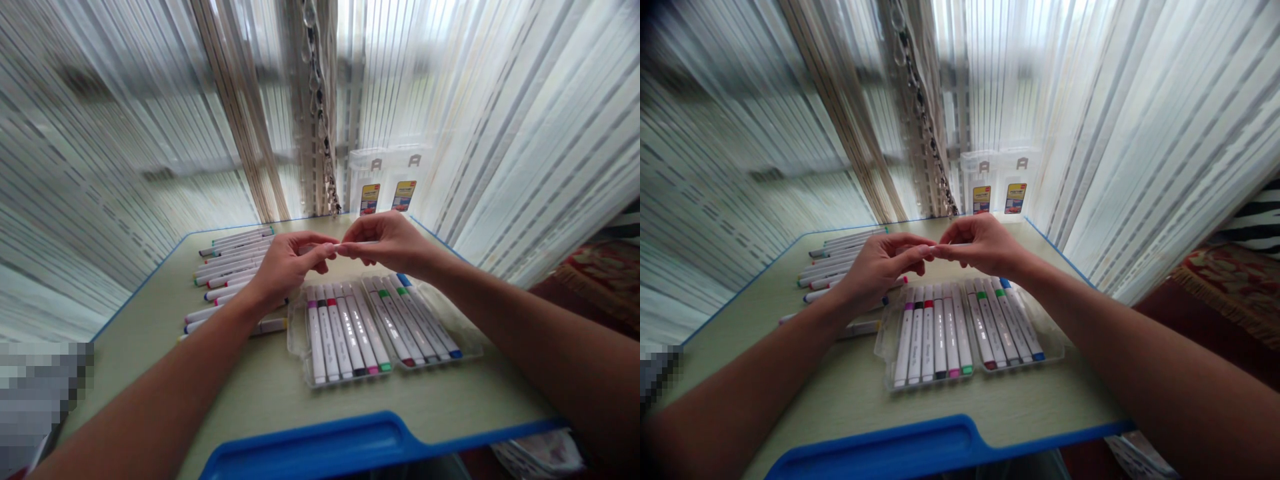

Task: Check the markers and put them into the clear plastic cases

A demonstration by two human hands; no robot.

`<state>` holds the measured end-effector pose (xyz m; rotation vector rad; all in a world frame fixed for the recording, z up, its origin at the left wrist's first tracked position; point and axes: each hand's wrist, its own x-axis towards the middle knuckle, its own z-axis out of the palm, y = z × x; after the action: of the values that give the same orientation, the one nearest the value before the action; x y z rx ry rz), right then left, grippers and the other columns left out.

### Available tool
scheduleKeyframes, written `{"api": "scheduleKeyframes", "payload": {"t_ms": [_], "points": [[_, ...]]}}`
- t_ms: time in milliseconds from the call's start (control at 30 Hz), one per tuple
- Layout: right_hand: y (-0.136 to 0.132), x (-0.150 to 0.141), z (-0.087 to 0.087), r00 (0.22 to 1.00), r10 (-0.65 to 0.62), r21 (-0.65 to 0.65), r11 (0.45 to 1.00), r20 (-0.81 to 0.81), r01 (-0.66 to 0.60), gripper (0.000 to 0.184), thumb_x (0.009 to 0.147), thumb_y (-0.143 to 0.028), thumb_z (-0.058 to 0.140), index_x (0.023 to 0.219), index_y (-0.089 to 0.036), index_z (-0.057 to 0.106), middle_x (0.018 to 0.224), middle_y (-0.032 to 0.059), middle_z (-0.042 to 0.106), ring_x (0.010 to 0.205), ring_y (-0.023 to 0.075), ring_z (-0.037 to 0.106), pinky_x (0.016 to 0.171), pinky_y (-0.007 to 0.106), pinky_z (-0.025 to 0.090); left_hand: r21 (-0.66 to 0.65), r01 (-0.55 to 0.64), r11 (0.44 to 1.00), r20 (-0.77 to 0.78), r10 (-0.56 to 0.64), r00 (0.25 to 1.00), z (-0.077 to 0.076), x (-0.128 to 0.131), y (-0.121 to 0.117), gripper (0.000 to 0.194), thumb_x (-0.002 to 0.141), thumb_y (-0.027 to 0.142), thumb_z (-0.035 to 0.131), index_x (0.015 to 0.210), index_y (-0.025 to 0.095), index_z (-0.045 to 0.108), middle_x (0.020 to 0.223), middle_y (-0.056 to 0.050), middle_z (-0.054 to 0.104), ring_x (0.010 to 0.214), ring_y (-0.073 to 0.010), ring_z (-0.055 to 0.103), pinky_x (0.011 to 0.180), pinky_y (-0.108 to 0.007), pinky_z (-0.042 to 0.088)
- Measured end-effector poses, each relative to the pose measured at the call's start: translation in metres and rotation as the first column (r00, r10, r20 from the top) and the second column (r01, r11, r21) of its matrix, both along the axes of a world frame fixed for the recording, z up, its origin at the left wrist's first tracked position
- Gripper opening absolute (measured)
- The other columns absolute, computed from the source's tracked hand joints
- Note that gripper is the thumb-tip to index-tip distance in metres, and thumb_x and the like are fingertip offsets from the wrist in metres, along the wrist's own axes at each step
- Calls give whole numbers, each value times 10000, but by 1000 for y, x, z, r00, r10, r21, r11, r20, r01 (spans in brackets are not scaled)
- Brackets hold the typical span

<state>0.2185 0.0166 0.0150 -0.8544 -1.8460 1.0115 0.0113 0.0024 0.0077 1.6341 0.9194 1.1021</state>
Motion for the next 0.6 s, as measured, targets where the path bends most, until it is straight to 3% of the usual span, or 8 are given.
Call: {"api": "scheduleKeyframes", "payload": {"t_ms": [300,600], "points": [[3,3,-1,1000,13,-8,1000,-25,-13,329,740,-431,838,873,-135,781,671,38,692,495,92,550,421,234,394,-57,-54,997,88,59,994,2,-8,6,190,762,298,777,879,149,784,744,-48,703,601,-107,590,598,-250,472],[5,5,0,975,29,-133,989,-219,-59,266,789,-358,812,948,-145,795,796,84,764,505,95,583,434,235,422,-130,-65,989,215,92,972,3,-20,15,142,734,248,782,837,151,776,706,-29,681,583,-98,566,582,-246,445]]}}
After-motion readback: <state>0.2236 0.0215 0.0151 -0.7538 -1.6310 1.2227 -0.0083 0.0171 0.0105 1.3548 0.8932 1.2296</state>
